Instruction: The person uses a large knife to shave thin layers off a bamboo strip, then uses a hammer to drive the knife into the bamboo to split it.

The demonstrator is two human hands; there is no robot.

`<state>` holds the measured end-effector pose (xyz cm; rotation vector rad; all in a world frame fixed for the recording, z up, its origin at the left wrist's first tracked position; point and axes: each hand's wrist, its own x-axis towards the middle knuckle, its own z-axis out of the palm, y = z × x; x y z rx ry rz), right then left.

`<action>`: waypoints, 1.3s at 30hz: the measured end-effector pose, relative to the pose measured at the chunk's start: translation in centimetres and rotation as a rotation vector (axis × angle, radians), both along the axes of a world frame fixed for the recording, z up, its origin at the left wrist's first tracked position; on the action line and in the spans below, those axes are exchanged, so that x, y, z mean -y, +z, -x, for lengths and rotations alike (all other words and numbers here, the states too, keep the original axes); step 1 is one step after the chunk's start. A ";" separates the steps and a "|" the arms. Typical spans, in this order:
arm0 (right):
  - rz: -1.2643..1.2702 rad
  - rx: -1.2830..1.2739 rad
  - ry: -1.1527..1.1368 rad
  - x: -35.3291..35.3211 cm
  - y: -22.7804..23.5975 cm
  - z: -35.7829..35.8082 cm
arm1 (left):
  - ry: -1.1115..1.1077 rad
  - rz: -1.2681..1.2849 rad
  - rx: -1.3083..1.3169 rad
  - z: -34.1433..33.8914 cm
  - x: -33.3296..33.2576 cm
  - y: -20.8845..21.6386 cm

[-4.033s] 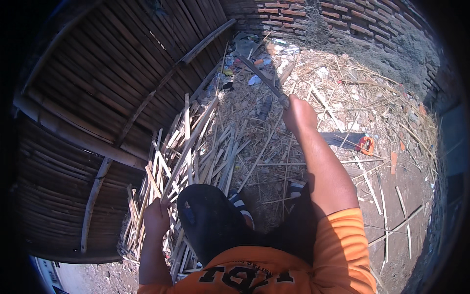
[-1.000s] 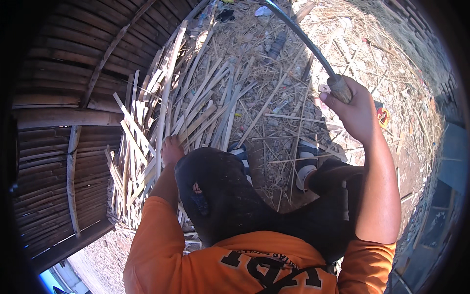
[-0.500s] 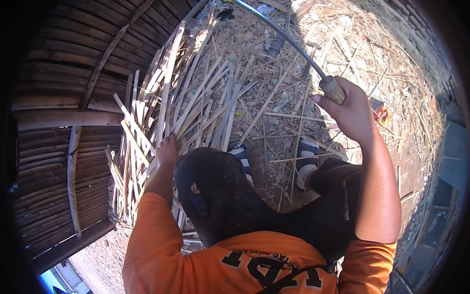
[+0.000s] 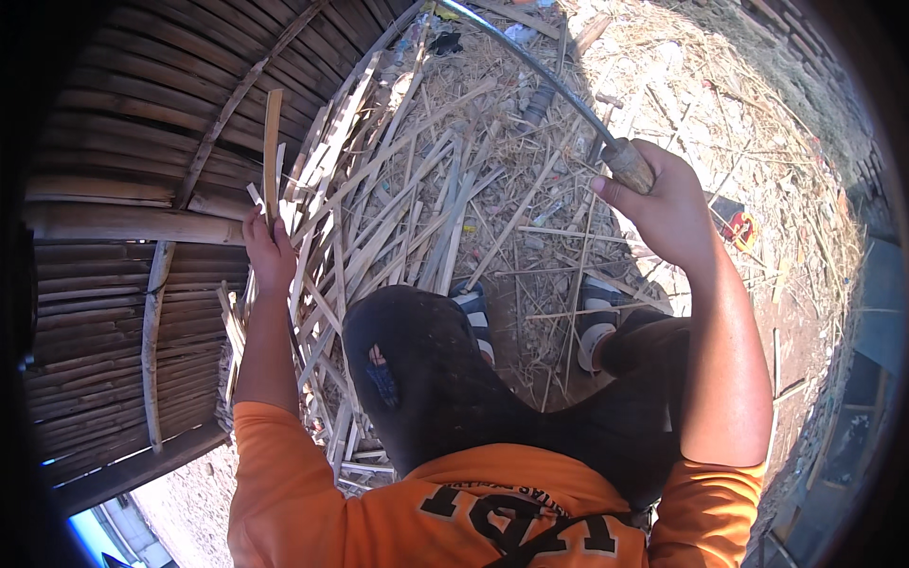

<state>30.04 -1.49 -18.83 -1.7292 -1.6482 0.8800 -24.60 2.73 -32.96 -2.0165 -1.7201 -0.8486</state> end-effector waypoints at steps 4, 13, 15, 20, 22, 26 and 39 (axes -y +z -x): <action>-0.044 -0.053 0.017 0.4 0.8 0.1 | -0.237 0.192 0.969 -3.3 -1.0 10.1; -0.080 -0.021 0.057 1.0 2.9 0.6 | -0.539 -0.316 1.226 -13.3 0.7 24.9; -0.102 -0.027 0.069 1.2 2.8 0.5 | -0.412 -0.411 1.057 -14.9 0.1 25.2; -0.047 -0.009 0.078 1.5 2.6 -0.3 | -0.400 -0.457 1.527 -17.8 0.0 25.8; -0.060 0.017 0.070 1.5 1.9 -0.6 | -0.427 -0.455 1.586 -18.3 -0.2 25.5; -0.019 0.038 0.085 1.3 0.4 -0.8 | -0.742 -0.339 1.606 -19.2 -0.5 25.6; -0.032 -0.303 0.032 1.9 -1.3 12.3 | -0.690 -0.303 1.612 -22.5 -2.3 22.4</action>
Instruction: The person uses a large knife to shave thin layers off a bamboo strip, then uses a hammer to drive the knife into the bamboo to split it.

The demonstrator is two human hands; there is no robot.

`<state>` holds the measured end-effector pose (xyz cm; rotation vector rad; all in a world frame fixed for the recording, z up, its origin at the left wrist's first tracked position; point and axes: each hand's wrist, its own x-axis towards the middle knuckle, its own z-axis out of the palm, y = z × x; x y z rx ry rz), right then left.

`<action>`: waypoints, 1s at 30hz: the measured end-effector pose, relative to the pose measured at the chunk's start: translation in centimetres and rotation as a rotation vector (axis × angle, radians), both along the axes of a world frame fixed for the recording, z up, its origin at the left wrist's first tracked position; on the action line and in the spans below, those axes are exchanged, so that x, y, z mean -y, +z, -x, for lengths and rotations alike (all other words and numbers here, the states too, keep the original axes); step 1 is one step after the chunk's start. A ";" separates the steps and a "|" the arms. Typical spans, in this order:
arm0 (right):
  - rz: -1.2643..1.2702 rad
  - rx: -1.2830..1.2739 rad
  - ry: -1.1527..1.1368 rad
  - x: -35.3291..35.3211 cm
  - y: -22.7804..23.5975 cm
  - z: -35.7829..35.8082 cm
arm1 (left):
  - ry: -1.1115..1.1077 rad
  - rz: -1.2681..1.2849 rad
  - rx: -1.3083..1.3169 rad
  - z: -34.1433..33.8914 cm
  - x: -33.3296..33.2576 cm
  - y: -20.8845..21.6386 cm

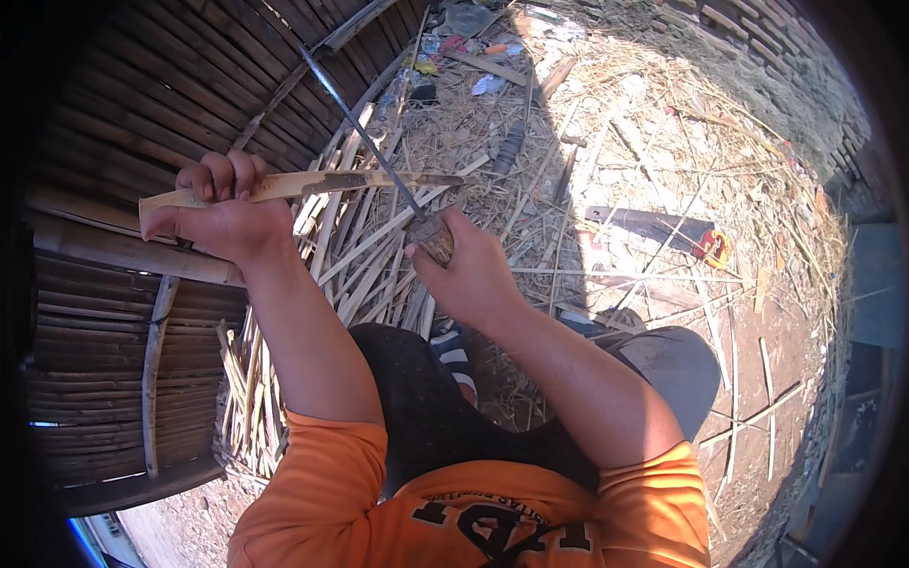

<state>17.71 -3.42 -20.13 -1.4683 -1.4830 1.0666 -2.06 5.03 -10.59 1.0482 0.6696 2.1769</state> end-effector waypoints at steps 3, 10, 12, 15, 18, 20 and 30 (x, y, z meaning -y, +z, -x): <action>0.157 0.173 0.124 -2.1 -7.7 0.3 | -0.042 0.016 0.017 0.3 -0.9 -1.0; 0.147 0.240 -0.017 -4.3 -8.8 -2.6 | -0.376 -0.060 -0.029 4.1 -1.8 -3.6; 0.089 0.116 -0.053 -4.4 -6.7 -2.2 | -0.521 -0.130 -0.069 4.3 -1.5 -3.4; 0.023 0.092 0.013 -4.1 -1.6 -3.2 | -0.813 -0.269 -0.122 4.9 0.7 -0.7; -0.091 0.105 -0.065 -4.4 0.1 -5.9 | -0.982 -0.365 -0.195 4.0 2.4 1.4; -0.036 -0.018 -0.105 -3.9 2.0 -7.6 | -1.018 -0.331 -0.204 2.7 1.6 0.9; 0.032 0.038 -0.090 -0.3 -0.8 -9.9 | 0.224 -0.067 -0.232 -3.4 1.5 1.3</action>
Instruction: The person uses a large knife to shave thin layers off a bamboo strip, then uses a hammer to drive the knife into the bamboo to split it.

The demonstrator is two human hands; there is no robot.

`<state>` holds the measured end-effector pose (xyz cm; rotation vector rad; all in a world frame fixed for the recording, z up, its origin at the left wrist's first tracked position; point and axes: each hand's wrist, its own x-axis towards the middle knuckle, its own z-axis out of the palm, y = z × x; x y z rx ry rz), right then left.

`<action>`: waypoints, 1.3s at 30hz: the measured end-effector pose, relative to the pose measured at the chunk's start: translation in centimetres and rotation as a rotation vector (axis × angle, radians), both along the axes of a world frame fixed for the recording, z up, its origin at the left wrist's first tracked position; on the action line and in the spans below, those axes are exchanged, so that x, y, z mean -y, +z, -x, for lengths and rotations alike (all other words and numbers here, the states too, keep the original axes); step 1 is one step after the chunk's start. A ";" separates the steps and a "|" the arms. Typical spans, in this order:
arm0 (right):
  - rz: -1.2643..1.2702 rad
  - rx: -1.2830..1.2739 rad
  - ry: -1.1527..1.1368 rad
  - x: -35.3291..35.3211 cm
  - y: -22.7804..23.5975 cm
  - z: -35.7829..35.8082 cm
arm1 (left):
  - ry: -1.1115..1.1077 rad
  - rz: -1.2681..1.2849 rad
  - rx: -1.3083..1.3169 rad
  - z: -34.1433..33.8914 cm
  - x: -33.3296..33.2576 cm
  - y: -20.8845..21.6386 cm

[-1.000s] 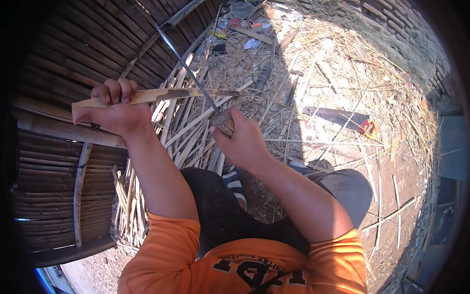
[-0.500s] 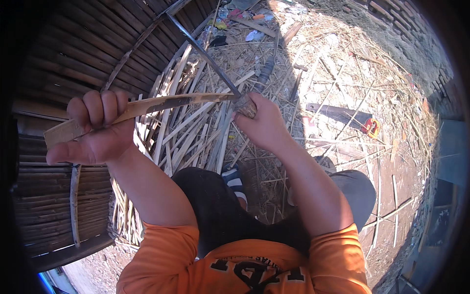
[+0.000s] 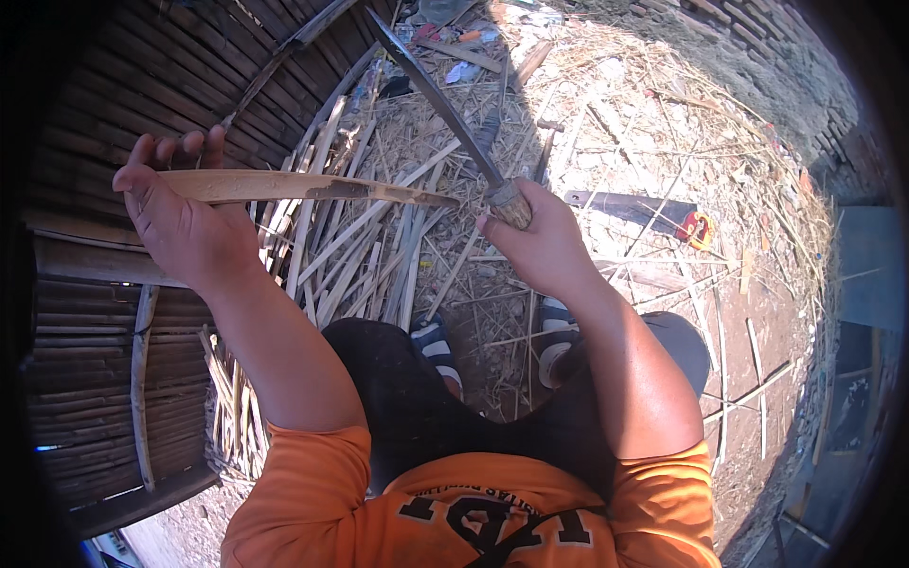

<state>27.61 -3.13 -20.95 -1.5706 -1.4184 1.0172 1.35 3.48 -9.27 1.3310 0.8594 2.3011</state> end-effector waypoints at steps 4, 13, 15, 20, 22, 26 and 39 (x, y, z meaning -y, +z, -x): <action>-0.011 0.023 0.069 0.5 -1.6 1.0 | -0.218 0.070 0.082 1.3 0.5 0.1; -0.137 0.019 0.091 1.1 -1.1 5.2 | -1.139 -0.135 -0.127 4.2 -1.5 -1.1; -0.034 -0.087 0.084 1.1 0.8 5.9 | -1.008 -0.087 -0.058 4.2 -0.8 -1.4; -0.020 0.045 0.132 0.9 -4.0 7.0 | -0.903 -0.112 0.003 4.4 -1.1 -1.9; 0.015 0.207 0.152 0.9 -8.4 7.2 | -0.770 -0.071 0.013 4.1 -1.1 -2.0; 0.231 0.178 0.181 -0.5 -5.6 5.6 | -0.844 -0.066 0.085 6.5 -1.5 -2.3; 0.042 0.101 0.327 0.3 -1.3 8.6 | -0.598 0.002 0.142 5.9 -0.9 -2.3</action>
